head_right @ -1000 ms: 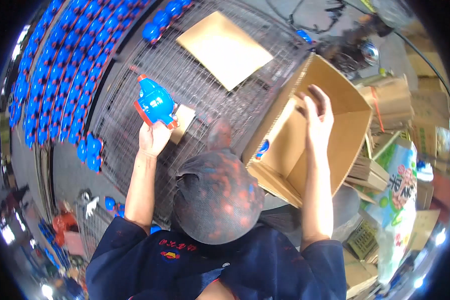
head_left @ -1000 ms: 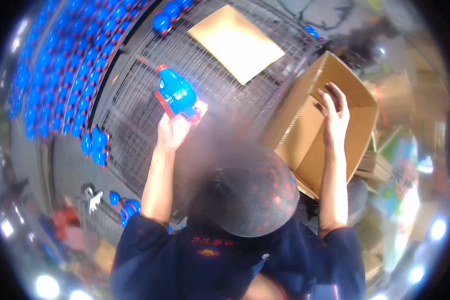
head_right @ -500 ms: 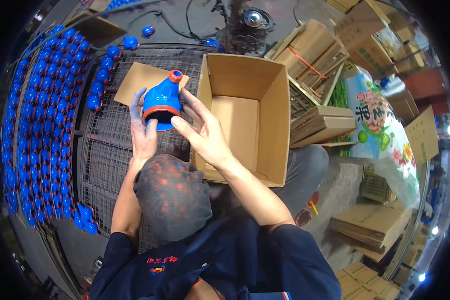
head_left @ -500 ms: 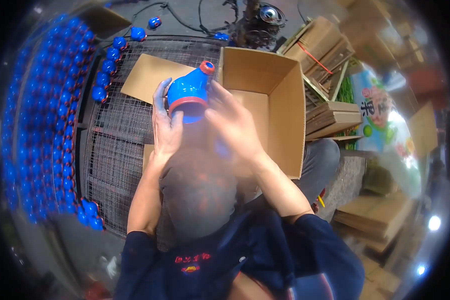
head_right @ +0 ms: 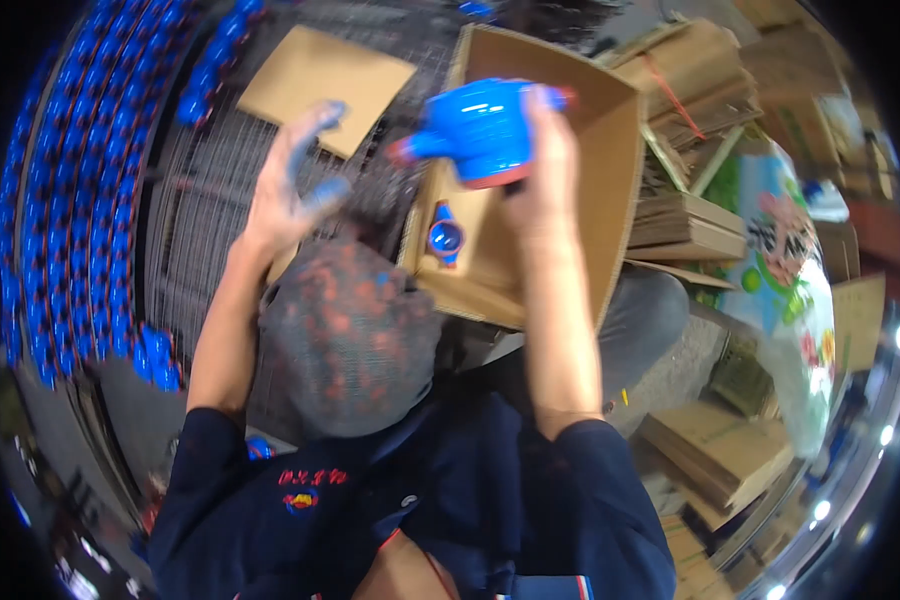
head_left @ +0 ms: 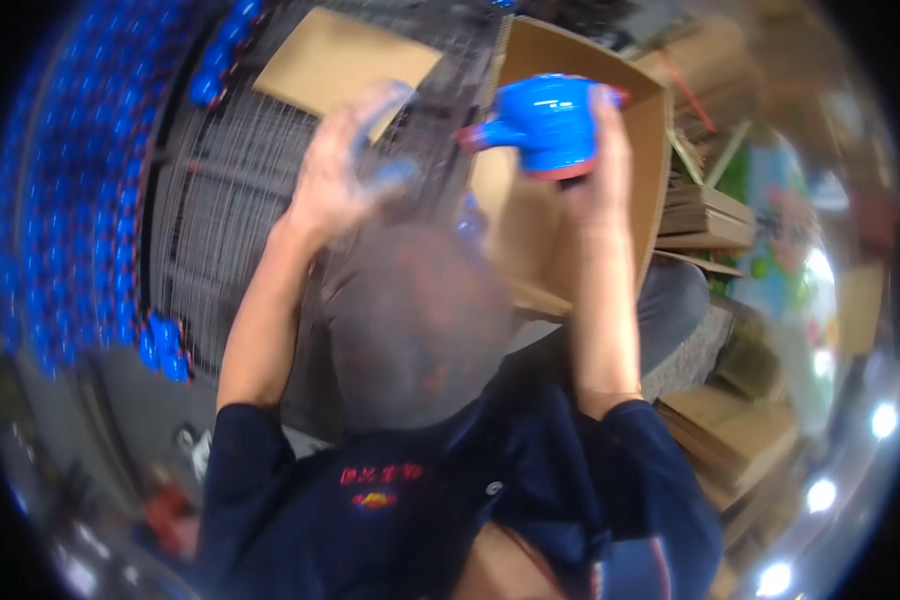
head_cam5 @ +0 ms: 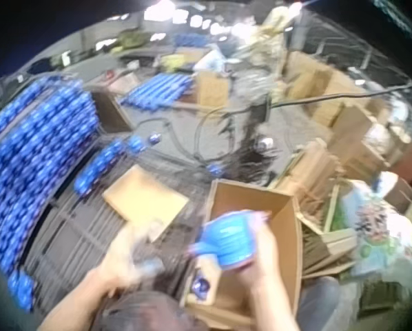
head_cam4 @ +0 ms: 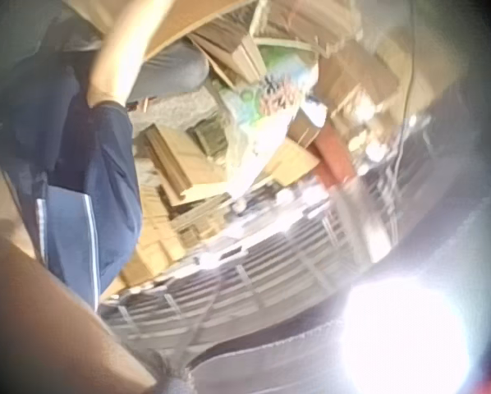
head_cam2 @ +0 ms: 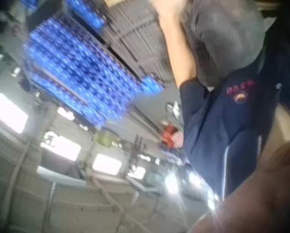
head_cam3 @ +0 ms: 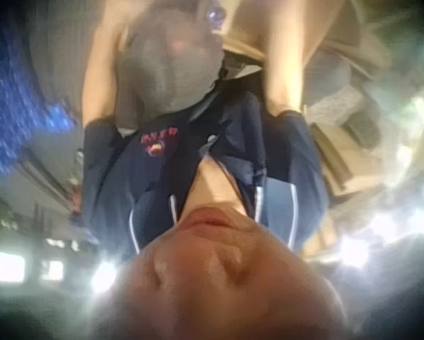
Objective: The person picks up blue components and places them into a plastic crate, then assembles a cardboard box and packs the components into individual slots within the box.
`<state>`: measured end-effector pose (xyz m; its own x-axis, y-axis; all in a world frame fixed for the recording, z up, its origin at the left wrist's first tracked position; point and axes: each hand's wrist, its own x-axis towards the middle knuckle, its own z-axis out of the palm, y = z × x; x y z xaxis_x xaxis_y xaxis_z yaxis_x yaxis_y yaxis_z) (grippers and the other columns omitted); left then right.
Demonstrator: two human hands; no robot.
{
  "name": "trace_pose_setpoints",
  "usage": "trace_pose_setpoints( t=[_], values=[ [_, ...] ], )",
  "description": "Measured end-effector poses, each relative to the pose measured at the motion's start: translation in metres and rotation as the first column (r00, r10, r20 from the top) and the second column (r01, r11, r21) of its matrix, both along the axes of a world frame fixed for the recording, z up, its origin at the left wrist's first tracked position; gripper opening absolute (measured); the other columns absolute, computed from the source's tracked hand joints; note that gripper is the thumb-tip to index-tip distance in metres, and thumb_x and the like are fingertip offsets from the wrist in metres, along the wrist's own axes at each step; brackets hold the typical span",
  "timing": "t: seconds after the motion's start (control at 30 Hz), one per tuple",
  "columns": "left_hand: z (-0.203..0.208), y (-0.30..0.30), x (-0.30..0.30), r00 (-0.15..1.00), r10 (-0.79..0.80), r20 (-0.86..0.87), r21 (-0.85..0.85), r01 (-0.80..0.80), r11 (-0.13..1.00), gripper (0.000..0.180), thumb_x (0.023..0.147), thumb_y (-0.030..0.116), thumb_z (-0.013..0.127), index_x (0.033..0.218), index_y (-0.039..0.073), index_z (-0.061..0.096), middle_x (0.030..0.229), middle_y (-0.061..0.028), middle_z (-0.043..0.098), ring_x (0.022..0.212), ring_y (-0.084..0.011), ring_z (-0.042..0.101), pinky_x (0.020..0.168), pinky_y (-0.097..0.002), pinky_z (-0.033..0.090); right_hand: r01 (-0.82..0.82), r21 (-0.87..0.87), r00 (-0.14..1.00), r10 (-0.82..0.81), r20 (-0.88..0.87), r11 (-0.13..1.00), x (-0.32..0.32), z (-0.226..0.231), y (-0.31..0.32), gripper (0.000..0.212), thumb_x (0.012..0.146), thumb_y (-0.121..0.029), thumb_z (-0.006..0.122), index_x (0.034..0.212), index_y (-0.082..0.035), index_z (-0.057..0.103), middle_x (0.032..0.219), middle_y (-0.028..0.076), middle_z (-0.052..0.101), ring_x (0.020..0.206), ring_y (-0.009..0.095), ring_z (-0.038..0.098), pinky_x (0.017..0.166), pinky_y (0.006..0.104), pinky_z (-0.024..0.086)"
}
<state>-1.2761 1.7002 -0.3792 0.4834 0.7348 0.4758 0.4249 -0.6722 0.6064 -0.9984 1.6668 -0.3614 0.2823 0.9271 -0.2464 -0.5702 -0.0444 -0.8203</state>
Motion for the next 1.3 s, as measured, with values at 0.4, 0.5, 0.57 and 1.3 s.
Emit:
trace_pose_setpoints(
  t=[0.4, 0.5, 0.57, 1.3],
  values=[
    [-0.318, -0.126, -0.186, 0.394, 0.466, -0.792, -0.21, -0.893, 0.398, 0.1, 0.077, 0.046, 0.078, 0.144, -0.01, 0.028, 0.147, -0.029, 0.035, 0.136, -0.0434, 0.036, 0.113, -0.0507, 0.029, 0.0, -0.86, 0.127, 0.853, 0.507, 0.511, 0.095, -0.302, 0.034, 0.062, 0.08, -0.051, 0.068, 0.116, -0.001, 0.064, 0.114, 0.025, 0.066, 0.107, 0.038, 0.065, 0.09, 0.0432, 0.052],
    [-0.297, -0.089, -0.127, 0.445, 0.489, -0.751, -0.176, -0.848, 0.501, 0.088, 0.072, 0.031, 0.084, 0.135, -0.008, 0.037, 0.135, -0.0276, 0.046, 0.126, -0.0414, 0.047, 0.105, -0.0509, 0.038, 0.108, -0.86, -0.006, 0.866, 0.501, 0.498, 0.136, -0.401, -0.041, 0.049, 0.083, -0.046, 0.062, 0.112, -0.007, 0.064, 0.108, 0.021, 0.069, 0.108, 0.036, 0.065, 0.091, 0.0434, 0.051],
    [-0.271, -0.095, -0.151, 0.47, 0.503, -0.725, -0.319, -0.877, 0.36, 0.071, 0.07, 0.022, 0.083, 0.123, -0.006, 0.044, 0.119, -0.0274, 0.056, 0.11, -0.045, 0.055, 0.093, -0.0504, 0.044, 0.091, -0.897, 0.149, 0.885, 0.441, 0.432, 0.077, -0.411, -0.05, 0.043, 0.086, -0.04, 0.059, 0.113, -0.006, 0.063, 0.112, 0.026, 0.065, 0.111, 0.039, 0.062, 0.093, 0.0448, 0.05],
    [-0.437, 0.165, -0.064, 0.393, 0.913, -0.11, -0.993, -0.082, -0.084, 0.044, 0.079, 0.032, 0.082, 0.105, 0.0, 0.068, 0.102, -0.0118, 0.07, 0.089, -0.0261, 0.067, 0.077, -0.0416, 0.054, 0.152, -0.251, 0.304, 0.197, 0.932, 0.956, 0.077, -0.102, 0.059, 0.033, 0.089, -0.02, 0.062, 0.119, -0.005, 0.064, 0.11, 0.015, 0.067, 0.102, 0.024, 0.065, 0.091, 0.0366, 0.051]
  ],
)
